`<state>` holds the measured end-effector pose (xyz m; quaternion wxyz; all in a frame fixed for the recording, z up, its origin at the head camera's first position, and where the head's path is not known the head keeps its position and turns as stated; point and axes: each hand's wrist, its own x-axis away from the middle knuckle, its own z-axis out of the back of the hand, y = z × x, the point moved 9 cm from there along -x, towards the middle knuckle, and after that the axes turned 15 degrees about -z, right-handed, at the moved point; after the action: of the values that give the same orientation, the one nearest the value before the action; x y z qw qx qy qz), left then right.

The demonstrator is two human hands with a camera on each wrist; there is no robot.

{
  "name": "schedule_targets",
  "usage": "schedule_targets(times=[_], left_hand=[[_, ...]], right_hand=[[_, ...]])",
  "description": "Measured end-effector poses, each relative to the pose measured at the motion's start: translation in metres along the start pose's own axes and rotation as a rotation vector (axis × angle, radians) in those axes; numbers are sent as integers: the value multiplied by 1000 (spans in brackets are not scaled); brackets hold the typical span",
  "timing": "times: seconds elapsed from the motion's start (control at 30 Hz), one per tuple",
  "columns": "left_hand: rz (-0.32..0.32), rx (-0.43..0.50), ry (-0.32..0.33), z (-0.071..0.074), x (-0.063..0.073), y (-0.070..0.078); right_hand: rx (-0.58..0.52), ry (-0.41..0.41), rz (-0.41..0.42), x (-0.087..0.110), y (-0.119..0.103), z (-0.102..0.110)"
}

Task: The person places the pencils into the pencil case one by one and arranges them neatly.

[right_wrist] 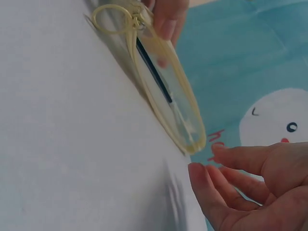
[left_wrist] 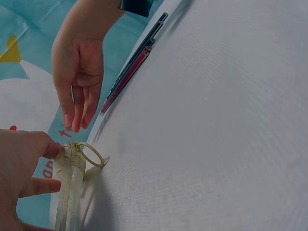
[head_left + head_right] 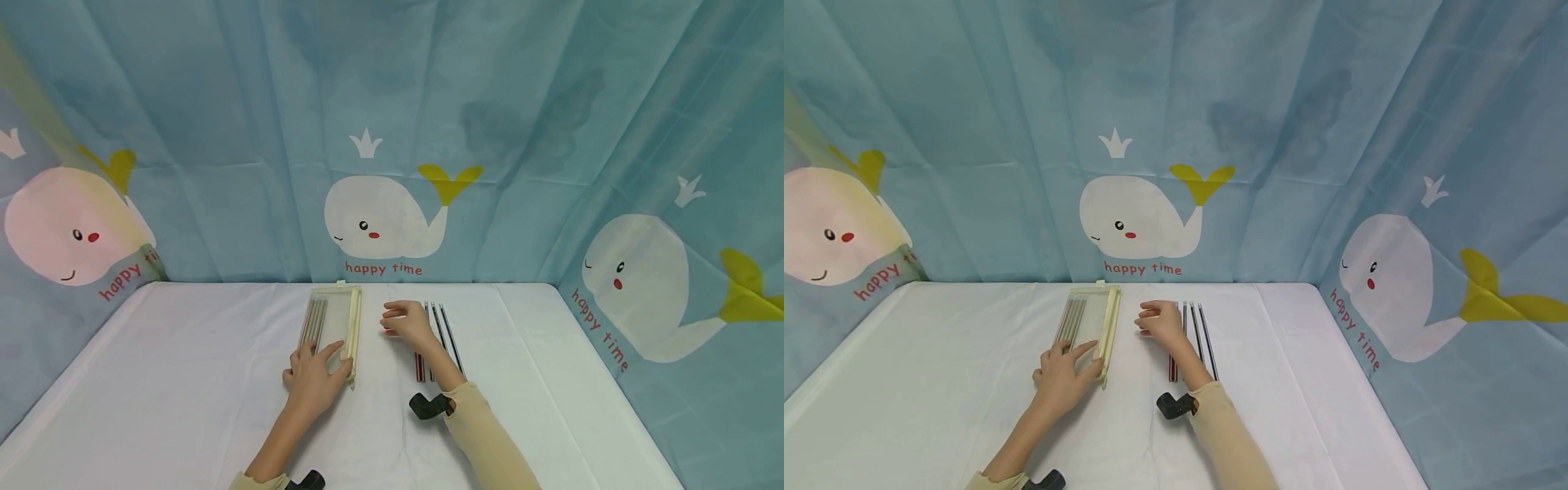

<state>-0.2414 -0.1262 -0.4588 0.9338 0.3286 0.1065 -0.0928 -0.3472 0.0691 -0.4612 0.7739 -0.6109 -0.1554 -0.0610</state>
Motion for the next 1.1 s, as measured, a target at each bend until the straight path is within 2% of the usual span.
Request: schedule_targets(times=[0.33,0.6,1.0,1.1], left_hand=[[-13,13,15,0,-1,0],[3,19,9,1,-4,1],[6,14,-1,1,-7,4],[9,9,-5,1,-7,3]], right_hand=[[73,88,62,9,-3,26],[159,221,82,10,-2,48],[244,312,67,15,-1,58],[264,312,60,16,-1,56]])
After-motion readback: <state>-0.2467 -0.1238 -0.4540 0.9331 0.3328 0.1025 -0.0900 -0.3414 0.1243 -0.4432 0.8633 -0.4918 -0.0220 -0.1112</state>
